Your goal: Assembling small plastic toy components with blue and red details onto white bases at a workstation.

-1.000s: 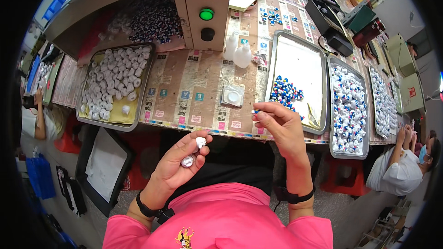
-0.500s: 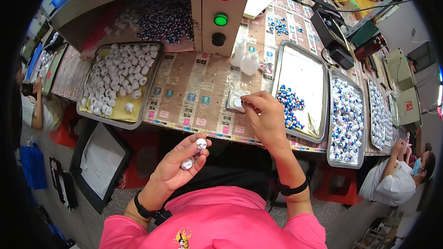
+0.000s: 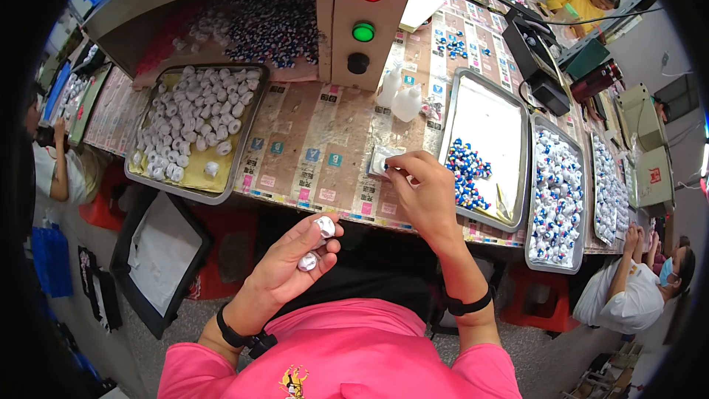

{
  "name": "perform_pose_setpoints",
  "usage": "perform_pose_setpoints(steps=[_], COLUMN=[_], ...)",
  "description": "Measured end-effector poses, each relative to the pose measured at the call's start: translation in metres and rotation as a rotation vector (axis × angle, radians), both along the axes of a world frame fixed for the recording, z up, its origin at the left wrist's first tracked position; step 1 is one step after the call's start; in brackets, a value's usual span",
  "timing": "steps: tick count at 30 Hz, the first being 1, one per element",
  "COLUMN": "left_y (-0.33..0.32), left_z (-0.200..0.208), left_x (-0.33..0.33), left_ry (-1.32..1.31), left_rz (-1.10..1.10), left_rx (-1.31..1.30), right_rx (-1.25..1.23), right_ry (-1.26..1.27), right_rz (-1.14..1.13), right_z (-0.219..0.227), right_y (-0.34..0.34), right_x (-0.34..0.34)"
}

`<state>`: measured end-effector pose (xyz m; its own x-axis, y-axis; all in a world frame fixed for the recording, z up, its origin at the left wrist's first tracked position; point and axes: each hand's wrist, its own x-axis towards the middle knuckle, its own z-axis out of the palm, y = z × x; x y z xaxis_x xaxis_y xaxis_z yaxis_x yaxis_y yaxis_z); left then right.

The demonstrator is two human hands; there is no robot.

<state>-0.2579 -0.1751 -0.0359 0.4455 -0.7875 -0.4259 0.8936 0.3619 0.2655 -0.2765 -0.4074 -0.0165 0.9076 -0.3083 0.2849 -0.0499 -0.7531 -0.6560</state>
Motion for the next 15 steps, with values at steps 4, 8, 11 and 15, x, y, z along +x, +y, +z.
perform_pose_setpoints(steps=[4,8,11,15], left_y=[-0.003,-0.004,-0.006,-0.008], left_z=[-0.003,-0.008,-0.011,-0.012], left_x=[0.002,0.000,-0.002,-0.004], left_ry=[0.014,-0.010,-0.038,-0.065], left_rz=[-0.010,-0.014,-0.029,-0.025], left_rx=[0.015,0.012,0.004,0.014], right_rx=[0.243,0.575,0.685,0.715], right_ry=[-0.012,0.030,0.017,0.018], right_rz=[0.036,0.185,0.184,0.185], right_z=[0.015,0.019,0.018,0.010], right_y=[0.018,0.038,0.048,0.049], right_x=[-0.019,-0.043,-0.049,-0.049])
